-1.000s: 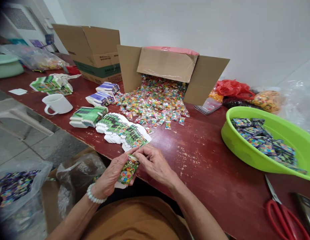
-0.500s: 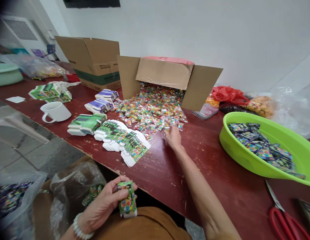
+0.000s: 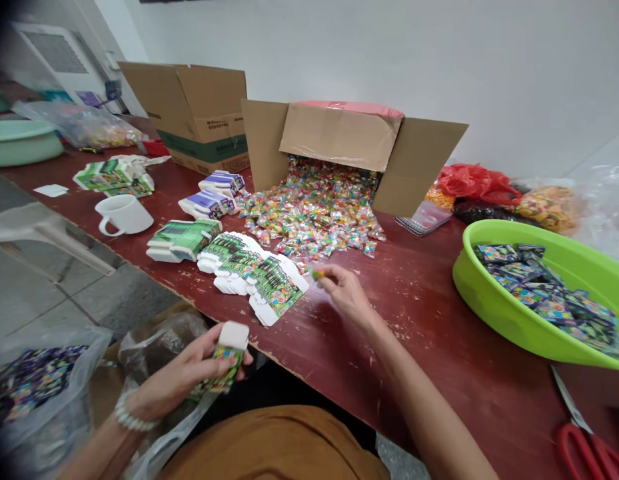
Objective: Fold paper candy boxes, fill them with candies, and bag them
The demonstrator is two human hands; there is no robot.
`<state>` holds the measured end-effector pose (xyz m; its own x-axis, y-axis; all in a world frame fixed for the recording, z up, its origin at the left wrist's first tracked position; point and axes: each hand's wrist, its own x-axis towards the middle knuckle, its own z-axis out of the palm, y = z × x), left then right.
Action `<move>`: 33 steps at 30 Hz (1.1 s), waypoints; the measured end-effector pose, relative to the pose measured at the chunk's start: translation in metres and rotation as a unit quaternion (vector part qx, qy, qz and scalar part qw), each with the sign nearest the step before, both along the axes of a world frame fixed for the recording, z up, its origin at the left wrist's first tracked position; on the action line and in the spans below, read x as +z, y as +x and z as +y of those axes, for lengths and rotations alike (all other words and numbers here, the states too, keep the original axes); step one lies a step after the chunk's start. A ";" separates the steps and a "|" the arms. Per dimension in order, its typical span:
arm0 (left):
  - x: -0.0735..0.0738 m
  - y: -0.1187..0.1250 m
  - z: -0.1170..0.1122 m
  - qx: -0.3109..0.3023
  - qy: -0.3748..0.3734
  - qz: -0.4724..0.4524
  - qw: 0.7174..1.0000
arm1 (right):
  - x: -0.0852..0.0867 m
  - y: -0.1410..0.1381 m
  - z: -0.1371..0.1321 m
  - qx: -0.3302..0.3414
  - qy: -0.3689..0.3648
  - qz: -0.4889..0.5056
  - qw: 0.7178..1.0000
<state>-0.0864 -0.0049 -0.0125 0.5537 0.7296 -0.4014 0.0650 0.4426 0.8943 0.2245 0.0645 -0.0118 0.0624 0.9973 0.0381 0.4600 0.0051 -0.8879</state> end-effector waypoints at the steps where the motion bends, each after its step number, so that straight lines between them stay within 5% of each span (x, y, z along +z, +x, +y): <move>1: 0.005 0.011 0.002 0.020 0.019 -0.016 0.999 | 0.008 -0.012 -0.013 0.093 0.008 0.044 0.995; 4: 0.016 0.040 0.007 0.045 0.082 -0.022 0.995 | 0.029 -0.042 -0.043 0.209 0.037 0.057 0.976; 12: 0.017 0.055 0.004 0.005 0.201 0.128 0.971 | 0.043 -0.045 -0.050 0.211 0.142 -0.129 0.959; 19: 0.009 0.062 0.002 0.006 0.203 0.117 0.972 | 0.043 -0.055 -0.061 0.268 0.188 -0.210 0.921; 23: 0.015 0.070 -0.001 0.033 0.151 0.031 0.988 | 0.040 -0.062 -0.062 0.286 0.125 -0.053 0.949; 27: 0.022 0.072 -0.003 0.099 -0.004 -0.108 0.989 | 0.034 -0.057 -0.054 0.159 0.048 0.204 0.965; 29: 0.023 0.074 -0.004 0.127 -0.045 -0.148 0.980 | 0.028 -0.056 -0.054 0.114 0.025 0.249 0.961; 33: 0.018 0.080 -0.007 0.168 -0.033 -0.176 0.969 | 0.014 -0.068 -0.065 0.150 -0.053 0.278 0.947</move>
